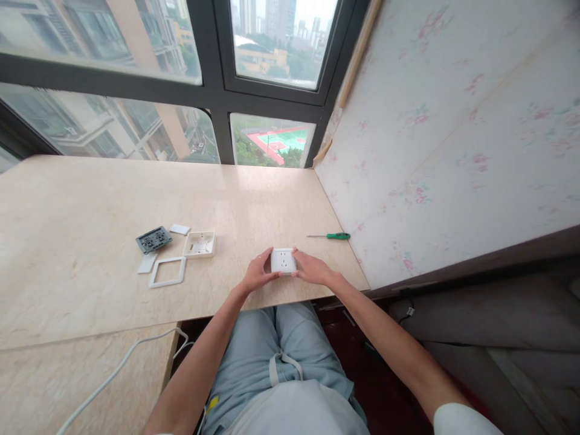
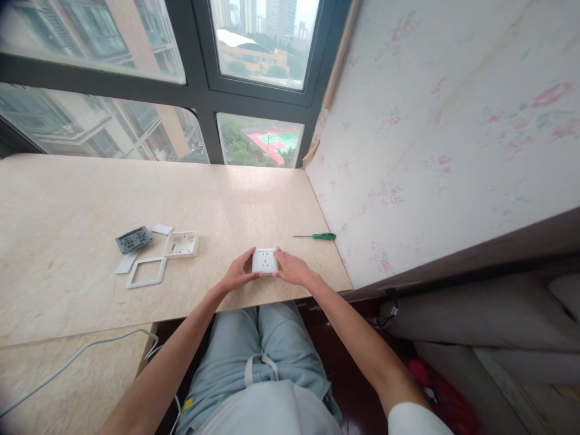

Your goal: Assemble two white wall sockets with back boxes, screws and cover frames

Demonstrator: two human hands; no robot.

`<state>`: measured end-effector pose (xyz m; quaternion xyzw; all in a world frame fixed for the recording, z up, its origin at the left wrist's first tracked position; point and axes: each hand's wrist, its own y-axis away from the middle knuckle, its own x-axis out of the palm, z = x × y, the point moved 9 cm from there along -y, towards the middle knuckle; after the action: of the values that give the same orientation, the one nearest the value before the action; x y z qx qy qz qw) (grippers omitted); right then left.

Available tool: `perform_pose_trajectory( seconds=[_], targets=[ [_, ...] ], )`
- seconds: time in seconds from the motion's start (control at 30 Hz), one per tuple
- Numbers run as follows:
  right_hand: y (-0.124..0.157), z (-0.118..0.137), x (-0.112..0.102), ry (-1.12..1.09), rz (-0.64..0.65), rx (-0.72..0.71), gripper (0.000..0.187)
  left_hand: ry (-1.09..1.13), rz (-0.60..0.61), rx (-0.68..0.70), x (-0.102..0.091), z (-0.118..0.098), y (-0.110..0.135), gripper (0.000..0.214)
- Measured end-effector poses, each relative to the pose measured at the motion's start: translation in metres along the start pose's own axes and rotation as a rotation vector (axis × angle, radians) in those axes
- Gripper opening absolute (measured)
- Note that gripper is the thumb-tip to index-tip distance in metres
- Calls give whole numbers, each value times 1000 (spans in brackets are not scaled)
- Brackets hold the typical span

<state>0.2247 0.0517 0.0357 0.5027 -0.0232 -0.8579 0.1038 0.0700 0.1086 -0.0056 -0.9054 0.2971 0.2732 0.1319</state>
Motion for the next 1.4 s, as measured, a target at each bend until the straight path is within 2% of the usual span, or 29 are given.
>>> perform_pose_trajectory(
  seconds=[0.17,0.33,0.57,0.67,0.77,0.9,1.0,1.17,1.4],
  targets=[
    [9,-11,13,-123,-67,-44,71,-27,-50,23,-1,-2,2,95],
    [21,-23,25,-224,-208,-6,65,-54,-141,34,-1,-2,6,89],
    [47,-32,21,-354,-427,80,52,27,-228,13,10,-9,13,97],
    [63,-45,15,-438,-528,161,49,84,-237,19,24,-20,6,101],
    [84,-68,7,-487,-647,289,48,115,-238,16,45,-33,-9,102],
    [123,-105,-1,-498,-837,432,45,94,-163,35,83,-57,-38,103],
    [148,-126,-2,-505,-948,474,40,67,-99,28,112,-75,-60,105],
    [160,-138,0,-472,-945,456,30,2,-9,27,149,-103,-90,101],
    [145,-132,-11,-363,-902,377,24,-83,24,57,168,-126,-114,91]
  ],
)
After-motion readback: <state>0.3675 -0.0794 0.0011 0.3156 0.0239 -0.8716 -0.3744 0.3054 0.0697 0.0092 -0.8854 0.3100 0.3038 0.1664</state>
